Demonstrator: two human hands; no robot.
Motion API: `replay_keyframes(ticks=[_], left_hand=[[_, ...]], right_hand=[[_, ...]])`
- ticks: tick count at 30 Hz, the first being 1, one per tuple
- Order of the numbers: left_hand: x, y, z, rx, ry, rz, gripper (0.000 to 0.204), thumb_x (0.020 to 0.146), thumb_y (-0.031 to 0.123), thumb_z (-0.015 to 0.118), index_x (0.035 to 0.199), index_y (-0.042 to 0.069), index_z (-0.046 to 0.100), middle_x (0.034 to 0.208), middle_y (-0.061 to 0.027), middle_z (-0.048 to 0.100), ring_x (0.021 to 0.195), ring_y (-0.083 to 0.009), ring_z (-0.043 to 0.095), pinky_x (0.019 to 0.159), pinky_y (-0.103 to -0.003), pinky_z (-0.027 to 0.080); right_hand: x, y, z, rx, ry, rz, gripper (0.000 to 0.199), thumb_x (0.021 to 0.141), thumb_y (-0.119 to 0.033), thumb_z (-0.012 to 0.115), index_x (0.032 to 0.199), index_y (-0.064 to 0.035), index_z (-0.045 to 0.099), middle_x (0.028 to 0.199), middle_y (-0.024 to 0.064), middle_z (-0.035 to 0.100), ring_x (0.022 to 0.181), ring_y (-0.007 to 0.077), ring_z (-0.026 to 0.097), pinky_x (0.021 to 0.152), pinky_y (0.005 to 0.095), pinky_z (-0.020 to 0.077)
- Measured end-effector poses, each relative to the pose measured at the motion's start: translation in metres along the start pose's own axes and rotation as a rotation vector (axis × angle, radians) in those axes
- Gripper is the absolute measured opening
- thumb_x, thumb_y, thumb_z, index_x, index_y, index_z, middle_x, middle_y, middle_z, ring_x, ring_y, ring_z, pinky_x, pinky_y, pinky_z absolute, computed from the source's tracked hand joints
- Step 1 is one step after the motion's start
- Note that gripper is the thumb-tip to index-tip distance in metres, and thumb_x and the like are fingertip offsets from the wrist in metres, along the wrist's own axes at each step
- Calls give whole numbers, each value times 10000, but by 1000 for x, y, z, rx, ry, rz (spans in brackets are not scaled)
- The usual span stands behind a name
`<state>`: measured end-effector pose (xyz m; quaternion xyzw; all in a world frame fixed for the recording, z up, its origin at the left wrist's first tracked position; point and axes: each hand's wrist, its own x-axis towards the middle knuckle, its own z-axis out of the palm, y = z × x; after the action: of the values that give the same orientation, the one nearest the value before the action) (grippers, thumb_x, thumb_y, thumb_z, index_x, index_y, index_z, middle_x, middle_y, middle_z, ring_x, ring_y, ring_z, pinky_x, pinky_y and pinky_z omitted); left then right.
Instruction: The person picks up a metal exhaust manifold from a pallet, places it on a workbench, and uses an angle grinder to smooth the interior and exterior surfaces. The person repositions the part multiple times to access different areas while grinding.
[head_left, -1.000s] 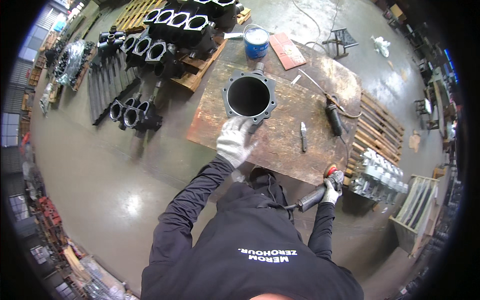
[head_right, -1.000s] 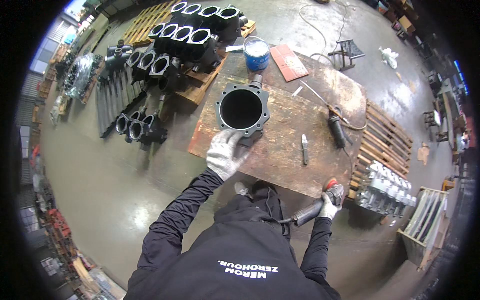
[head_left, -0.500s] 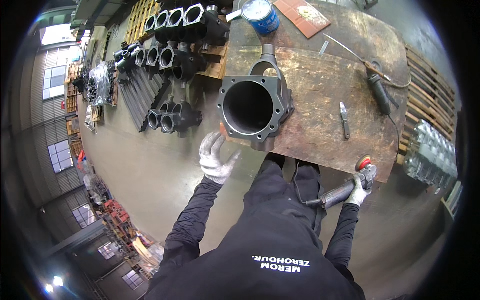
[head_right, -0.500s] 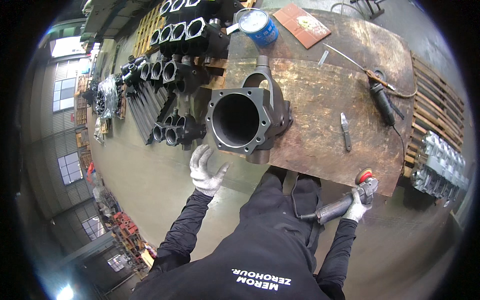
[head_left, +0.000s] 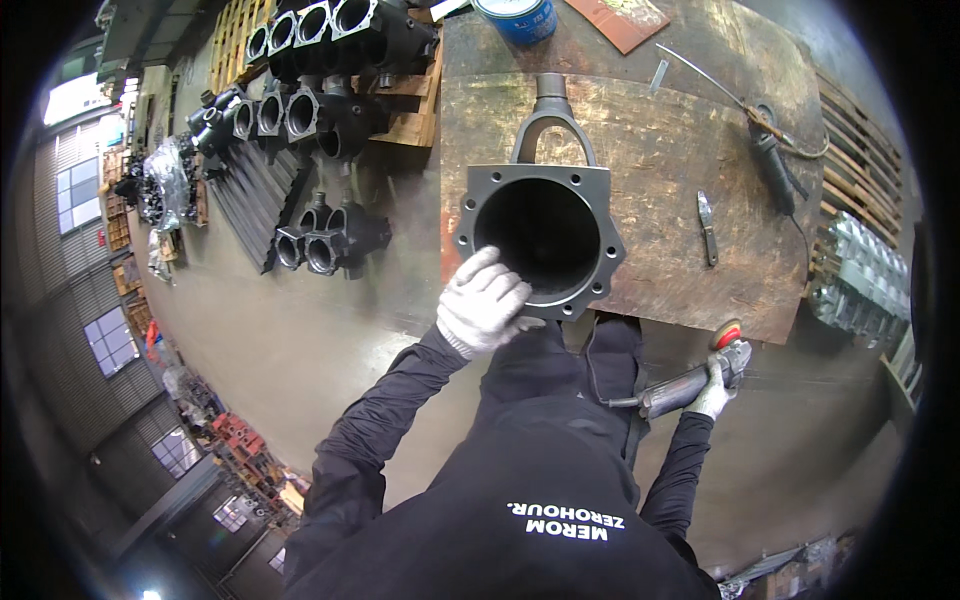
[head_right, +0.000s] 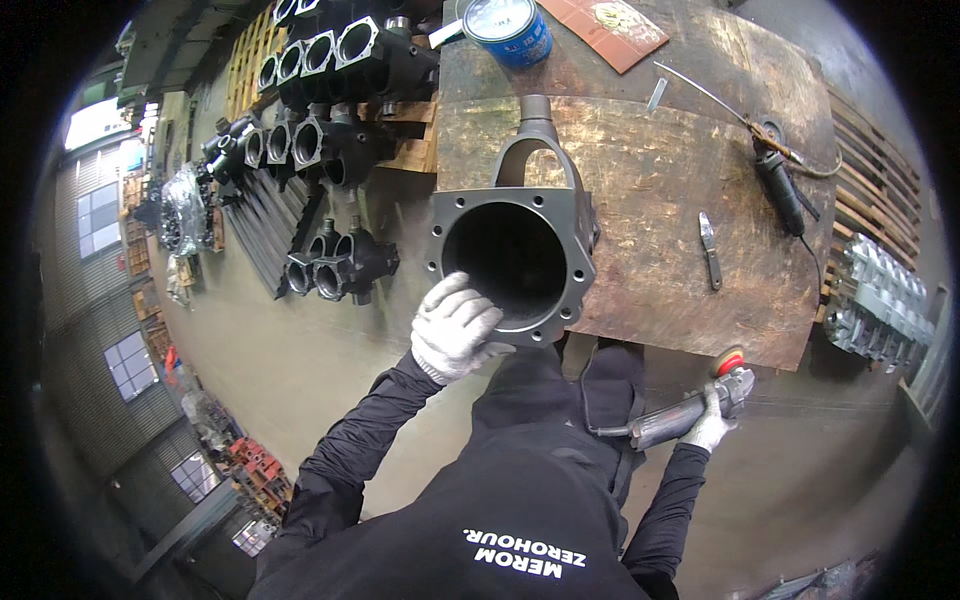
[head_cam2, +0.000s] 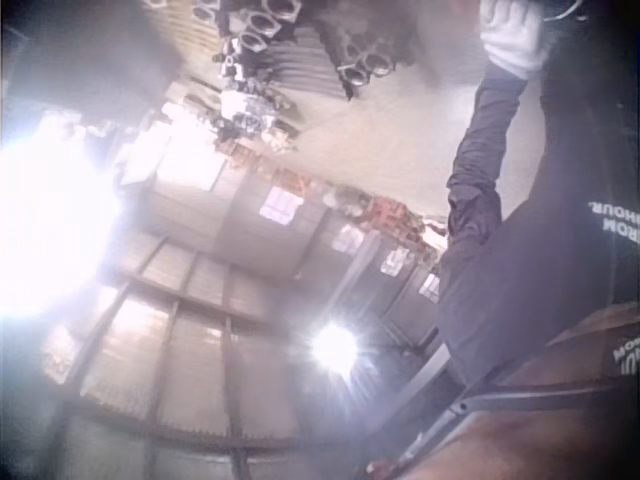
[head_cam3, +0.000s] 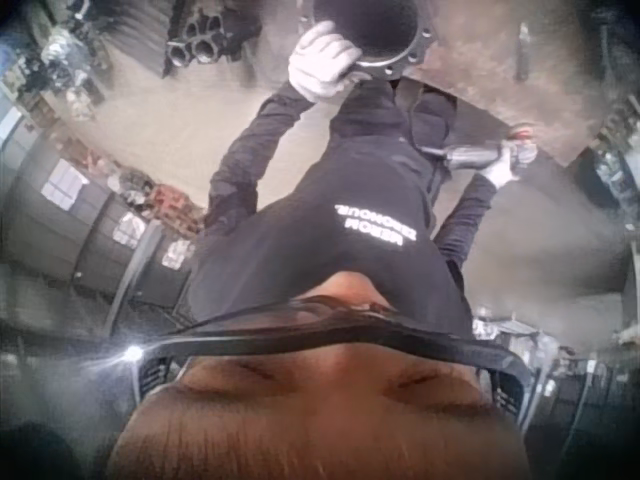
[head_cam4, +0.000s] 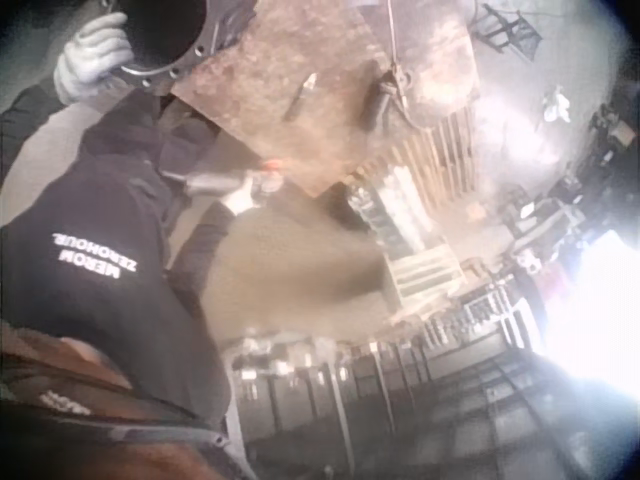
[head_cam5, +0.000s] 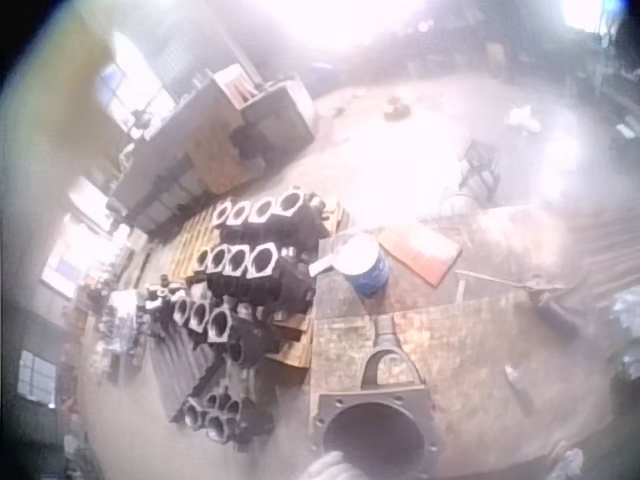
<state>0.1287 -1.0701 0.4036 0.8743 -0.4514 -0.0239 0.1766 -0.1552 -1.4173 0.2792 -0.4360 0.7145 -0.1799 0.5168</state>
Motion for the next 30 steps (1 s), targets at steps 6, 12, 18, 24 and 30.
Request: replay_keyframes(ticks=[6, 12, 18, 24, 30], left_hand=[[9, -8, 5, -116, -27, 43, 487, 600, 463, 848, 895, 114, 681, 820, -18, 612, 808, -208, 625, 985, -408, 488], [4, -14, 24, -214, 195, 78, 258, 712, 348, 709, 750, 109, 621, 693, -19, 503, 680, -185, 557, 730, -344, 469], [-3, -21, 34, -204, 214, 128, 361, 524, 323, 620, 786, 78, 660, 696, -22, 542, 684, -176, 574, 703, -328, 501], [5, -5, 30, -220, 187, 60, 278, 613, 296, 635, 790, 82, 650, 702, -16, 528, 683, -170, 567, 677, -315, 471], [26, 17, 33, -250, 283, -82, 240, 668, 290, 673, 790, 85, 653, 684, -14, 498, 647, -170, 545, 672, -317, 461]], right_hand=[[-47, -6, 25, -17, -79, 36, 904, 665, -106, 901, 1421, -62, 407, 1220, 176, 591, 969, 300, 654, 854, 465, 576], [-53, -13, 32, 21, -87, 11, 801, 737, -44, 816, 1399, -72, 366, 1135, 219, 593, 776, 366, 688, 675, 523, 632], [-26, -27, 27, -18, -90, 51, 812, 743, -20, 797, 1408, -85, 335, 1113, 214, 575, 805, 395, 675, 677, 524, 640], [-1, -40, 36, -16, -133, 81, 802, 738, -22, 794, 1400, -90, 345, 1116, 200, 567, 837, 400, 666, 688, 537, 639], [7, -58, 51, -50, -194, 72, 711, 763, -43, 789, 1341, -79, 377, 1016, 201, 606, 704, 380, 679, 650, 560, 623]])
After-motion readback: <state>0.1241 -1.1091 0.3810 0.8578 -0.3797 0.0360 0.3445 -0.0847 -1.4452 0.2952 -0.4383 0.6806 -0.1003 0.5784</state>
